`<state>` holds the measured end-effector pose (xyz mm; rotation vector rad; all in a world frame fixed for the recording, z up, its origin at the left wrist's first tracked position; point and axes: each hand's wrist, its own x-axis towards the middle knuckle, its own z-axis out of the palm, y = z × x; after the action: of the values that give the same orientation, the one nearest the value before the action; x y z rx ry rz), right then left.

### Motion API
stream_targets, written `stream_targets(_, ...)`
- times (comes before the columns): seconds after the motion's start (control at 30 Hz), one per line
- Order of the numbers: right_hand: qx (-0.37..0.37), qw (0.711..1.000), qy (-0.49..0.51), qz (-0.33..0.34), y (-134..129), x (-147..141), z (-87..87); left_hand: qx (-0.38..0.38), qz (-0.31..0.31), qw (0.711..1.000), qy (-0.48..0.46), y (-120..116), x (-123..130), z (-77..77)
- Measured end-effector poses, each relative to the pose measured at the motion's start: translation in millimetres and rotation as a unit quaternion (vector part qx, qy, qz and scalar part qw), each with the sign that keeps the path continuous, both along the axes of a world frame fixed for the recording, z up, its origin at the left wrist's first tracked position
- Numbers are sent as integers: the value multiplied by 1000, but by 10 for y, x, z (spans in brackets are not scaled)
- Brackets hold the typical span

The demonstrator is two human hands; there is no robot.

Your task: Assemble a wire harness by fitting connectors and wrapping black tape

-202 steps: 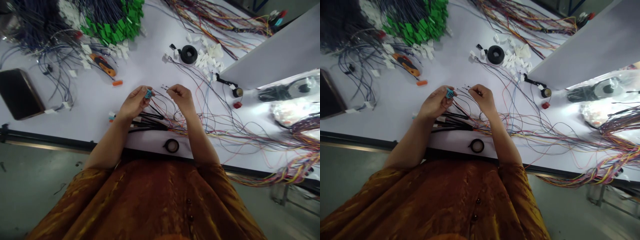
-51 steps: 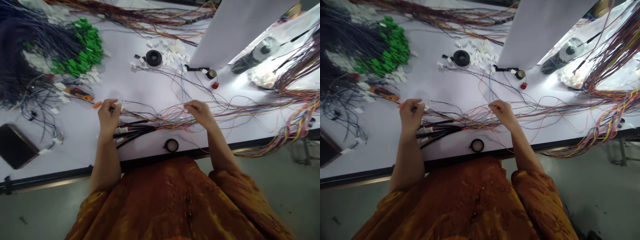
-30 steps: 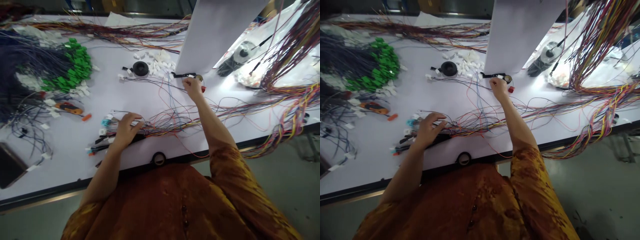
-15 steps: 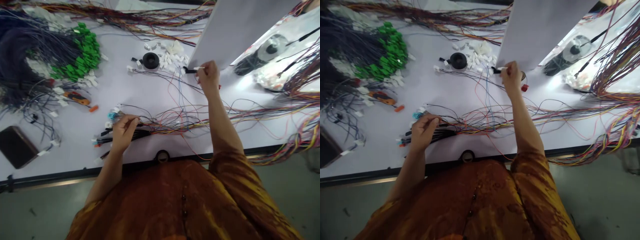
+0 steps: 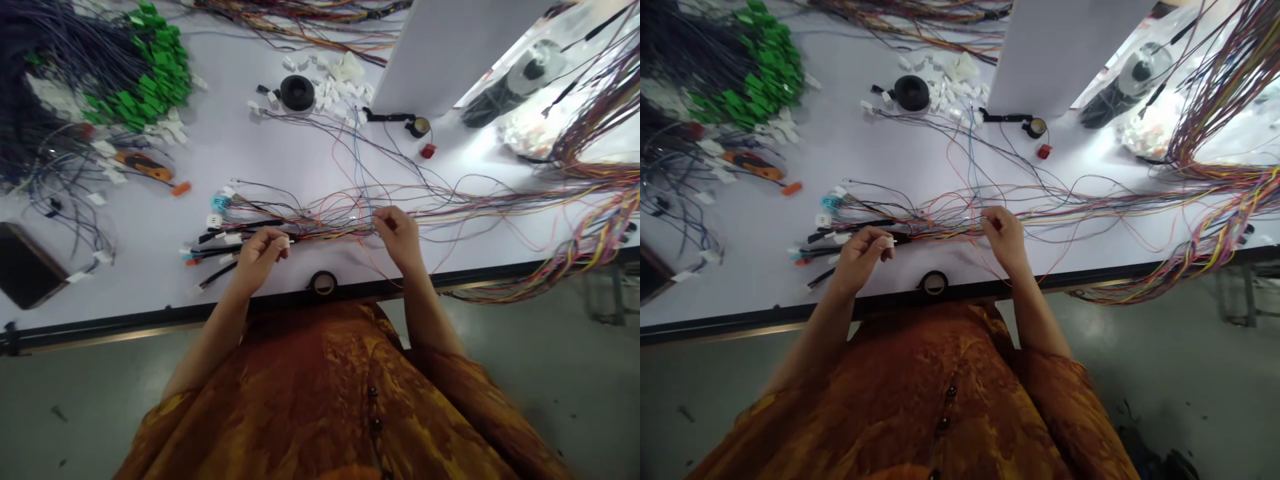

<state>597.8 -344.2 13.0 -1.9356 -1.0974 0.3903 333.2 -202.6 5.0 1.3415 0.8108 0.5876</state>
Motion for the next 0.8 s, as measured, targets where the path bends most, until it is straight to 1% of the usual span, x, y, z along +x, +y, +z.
stream_targets(0.03, -33, 999, -6, 1, -64, 56, -28, -14, 9, 1000, -5, 18, -13, -11)
stream_targets(0.07, -68, 997, -11, 17, -122, 75, -60, -38, 17, 999, -13, 35, -3, -14)
stream_targets(0.13, -138, 989, -23, 49, -202, 24, -132, -94, 26, 995, -26, 67, 82, -7)
stream_targets(0.17, -163, 985, -31, 54, -220, -26, -169, -118, 25, 992, -24, 86, 151, -2)
stream_targets(0.23, -185, 981, -43, 40, -212, -121, -230, -151, -3, 988, 4, 134, 324, -3)
stream_targets(0.3, -178, 983, -37, 11, -163, -168, -263, -139, -61, 987, 51, 194, 513, -25)
stream_targets(0.33, -168, 985, -29, -5, -132, -172, -269, -111, -92, 986, 77, 226, 602, -42)
stream_targets(0.4, -148, 988, -2, -37, -70, -160, -271, -27, -143, 982, 117, 282, 756, -73)
stream_targets(0.47, -131, 989, 32, -60, -15, -146, -279, 56, -173, 974, 135, 319, 862, -68)
stream_targets(0.5, -123, 989, 48, -64, 7, -145, -290, 86, -182, 970, 136, 329, 897, -43)
stream_targets(0.57, -107, 989, 70, -70, 40, -154, -333, 131, -189, 964, 130, 328, 936, 60)
stream_targets(0.67, -91, 989, 90, -80, 60, -175, -421, 202, -182, 954, 125, 306, 968, 292)
stream_targets(0.73, -84, 987, 100, -88, 62, -183, -469, 273, -161, 940, 125, 311, 1011, 433)
stream_targets(0.8, -73, 988, 103, -89, 60, -187, -493, 339, -128, 924, 125, 362, 1089, 523)
